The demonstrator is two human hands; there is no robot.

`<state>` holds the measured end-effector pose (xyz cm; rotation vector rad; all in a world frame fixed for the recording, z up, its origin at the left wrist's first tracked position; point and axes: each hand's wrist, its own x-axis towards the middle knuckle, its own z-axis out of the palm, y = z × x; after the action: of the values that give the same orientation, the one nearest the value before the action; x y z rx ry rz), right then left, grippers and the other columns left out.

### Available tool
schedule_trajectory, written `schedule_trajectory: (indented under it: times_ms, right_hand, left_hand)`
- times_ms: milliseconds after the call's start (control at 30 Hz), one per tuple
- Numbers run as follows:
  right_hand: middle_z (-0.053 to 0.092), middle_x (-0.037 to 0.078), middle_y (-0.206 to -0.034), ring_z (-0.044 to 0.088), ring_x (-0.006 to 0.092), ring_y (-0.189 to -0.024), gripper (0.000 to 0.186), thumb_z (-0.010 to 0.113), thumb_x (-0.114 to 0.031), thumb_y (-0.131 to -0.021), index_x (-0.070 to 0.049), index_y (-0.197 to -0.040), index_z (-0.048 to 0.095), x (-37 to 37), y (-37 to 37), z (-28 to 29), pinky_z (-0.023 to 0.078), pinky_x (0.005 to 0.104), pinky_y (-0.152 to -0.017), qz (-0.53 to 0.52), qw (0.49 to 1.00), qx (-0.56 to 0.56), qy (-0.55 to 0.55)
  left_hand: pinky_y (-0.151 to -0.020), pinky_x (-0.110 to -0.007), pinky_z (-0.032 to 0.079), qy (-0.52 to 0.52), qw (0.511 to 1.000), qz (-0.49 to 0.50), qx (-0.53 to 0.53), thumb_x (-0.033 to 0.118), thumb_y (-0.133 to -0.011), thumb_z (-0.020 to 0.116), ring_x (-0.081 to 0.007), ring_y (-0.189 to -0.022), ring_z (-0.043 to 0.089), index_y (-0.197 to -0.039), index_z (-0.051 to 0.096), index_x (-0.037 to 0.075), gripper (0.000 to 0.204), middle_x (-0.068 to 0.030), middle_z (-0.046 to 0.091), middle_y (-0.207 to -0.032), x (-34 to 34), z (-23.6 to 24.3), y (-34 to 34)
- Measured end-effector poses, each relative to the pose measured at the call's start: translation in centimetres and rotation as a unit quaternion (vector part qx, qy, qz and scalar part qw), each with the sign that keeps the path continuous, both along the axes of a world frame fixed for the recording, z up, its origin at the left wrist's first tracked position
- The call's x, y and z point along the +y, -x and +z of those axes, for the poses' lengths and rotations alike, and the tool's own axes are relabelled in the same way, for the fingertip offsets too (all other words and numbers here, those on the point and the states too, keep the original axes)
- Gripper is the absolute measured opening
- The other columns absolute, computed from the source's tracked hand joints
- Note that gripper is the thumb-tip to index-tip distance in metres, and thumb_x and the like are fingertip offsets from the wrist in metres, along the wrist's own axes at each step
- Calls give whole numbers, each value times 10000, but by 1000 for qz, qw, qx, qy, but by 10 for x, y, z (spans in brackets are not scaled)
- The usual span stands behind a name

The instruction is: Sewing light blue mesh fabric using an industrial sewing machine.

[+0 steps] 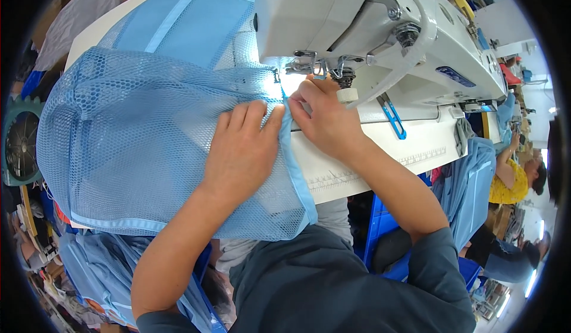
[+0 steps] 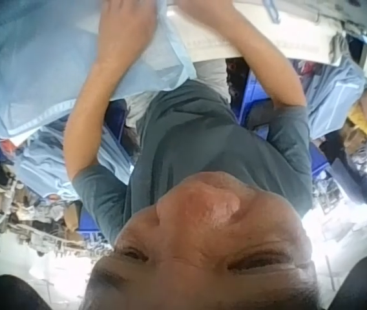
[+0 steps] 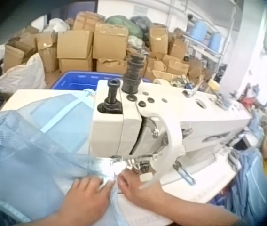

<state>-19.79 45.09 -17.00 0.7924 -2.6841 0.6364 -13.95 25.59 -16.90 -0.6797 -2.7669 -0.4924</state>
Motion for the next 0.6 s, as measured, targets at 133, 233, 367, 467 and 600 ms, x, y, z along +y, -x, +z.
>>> schedule_trajectory:
  times_ms: [133,233,367,467,600]
  right_hand:
    - [727,108,-950,699,326,-915,109,709,-179,-937,-79,-939,666,2,1,6,551,463,-883,28,999,21,9]
    - [728,140,-970,700,354,-940,114,718,-194,-941,-83,-950,700,5,3,11,552,463,-902,32,996,-74,22]
    - [733,159,-988,698,364,-935,128,733,-220,-942,-97,-974,735,7,9,18,554,446,-914,3,986,-157,49]
    - [742,150,-996,700,367,-936,141,738,-242,-945,-111,-996,753,5,13,22,562,427,-898,-36,957,-269,103]
    - [733,117,-945,695,323,-883,133,719,-200,-969,-71,-997,736,10,14,11,550,408,-830,31,988,-144,49]
  left_hand:
    - [-922,-424,459,1,1000,0,-7,59,-878,719,-289,-1121,573,-1378,646,74,506,-118,585,-1179,-1,2,0]
    - [-923,-424,456,5,1000,-1,-16,62,-883,715,-287,-1125,567,-1391,636,75,514,-122,578,-1188,-1,2,0]
    - [-935,-421,453,8,1000,-2,-21,70,-893,708,-283,-1131,564,-1391,634,72,503,-122,577,-1191,-1,2,0]
    - [-943,-420,452,1,1000,-1,-17,69,-896,705,-281,-1134,565,-1380,642,69,488,-120,581,-1185,-1,0,-1]
    - [-949,-421,451,1,1000,0,-12,67,-899,698,-281,-1137,567,-1367,652,65,470,-117,589,-1184,-2,0,-1]
